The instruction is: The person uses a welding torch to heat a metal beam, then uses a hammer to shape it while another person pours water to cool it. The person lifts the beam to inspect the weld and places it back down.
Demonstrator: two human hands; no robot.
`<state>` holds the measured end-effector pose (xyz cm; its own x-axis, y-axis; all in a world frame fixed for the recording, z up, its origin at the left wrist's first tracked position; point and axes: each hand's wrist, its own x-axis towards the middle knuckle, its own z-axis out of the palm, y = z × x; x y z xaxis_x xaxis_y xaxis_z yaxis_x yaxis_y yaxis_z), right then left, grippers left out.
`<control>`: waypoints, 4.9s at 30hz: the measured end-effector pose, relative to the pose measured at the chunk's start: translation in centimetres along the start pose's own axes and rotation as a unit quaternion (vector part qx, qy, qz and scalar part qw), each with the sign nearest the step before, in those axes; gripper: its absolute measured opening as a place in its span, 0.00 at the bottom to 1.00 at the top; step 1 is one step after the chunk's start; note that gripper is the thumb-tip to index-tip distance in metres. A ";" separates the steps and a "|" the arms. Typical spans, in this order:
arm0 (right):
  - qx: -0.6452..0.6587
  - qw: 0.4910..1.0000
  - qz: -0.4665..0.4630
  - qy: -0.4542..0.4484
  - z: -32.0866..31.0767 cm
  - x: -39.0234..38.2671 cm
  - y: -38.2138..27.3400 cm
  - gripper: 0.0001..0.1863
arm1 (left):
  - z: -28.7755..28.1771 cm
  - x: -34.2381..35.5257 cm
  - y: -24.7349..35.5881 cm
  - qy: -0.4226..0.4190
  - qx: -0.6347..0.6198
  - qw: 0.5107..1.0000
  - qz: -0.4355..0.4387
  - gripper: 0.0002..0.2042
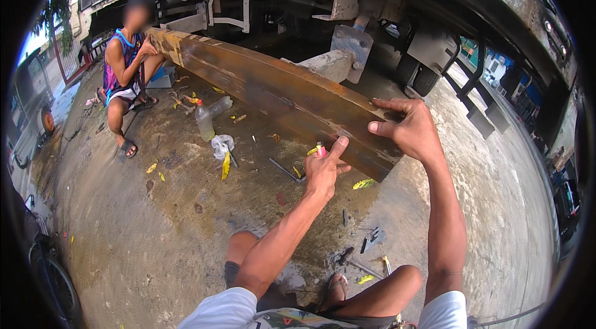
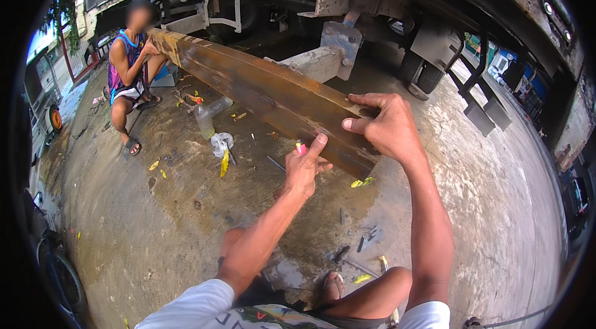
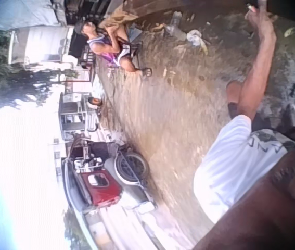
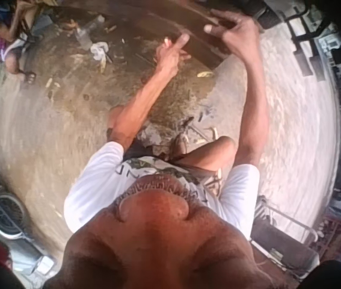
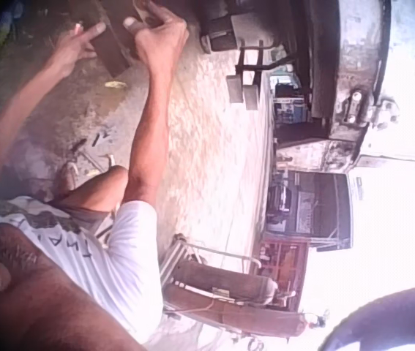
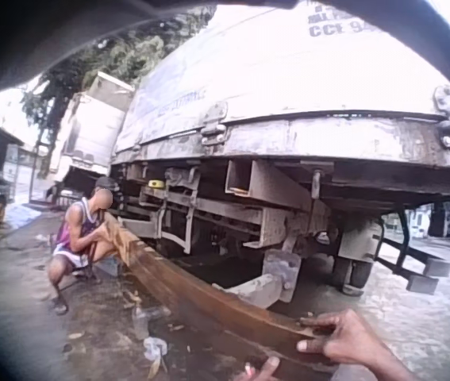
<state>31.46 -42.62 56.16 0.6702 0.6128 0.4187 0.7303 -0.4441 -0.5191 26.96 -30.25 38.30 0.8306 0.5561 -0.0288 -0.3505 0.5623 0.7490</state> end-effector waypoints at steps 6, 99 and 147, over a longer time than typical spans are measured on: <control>0.019 1.000 0.002 -0.003 0.4 -0.1 0.0 0.25 | -0.6 0.1 0.2 -0.005 0.012 1.000 -0.016 0.24; 0.381 0.911 -0.147 0.063 0.7 -4.4 12.4 0.24 | 5.3 -3.8 -2.6 0.171 0.135 0.975 0.049 0.24; 0.456 0.835 -0.283 0.124 2.9 -2.6 12.8 0.22 | 4.5 1.4 10.5 0.246 0.470 0.821 0.212 0.30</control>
<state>38.74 -48.01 46.26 0.3417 0.3509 0.8719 0.6117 0.6213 -0.4898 26.43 -26.35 49.08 0.3630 0.8899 0.2761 0.1175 -0.3377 0.9339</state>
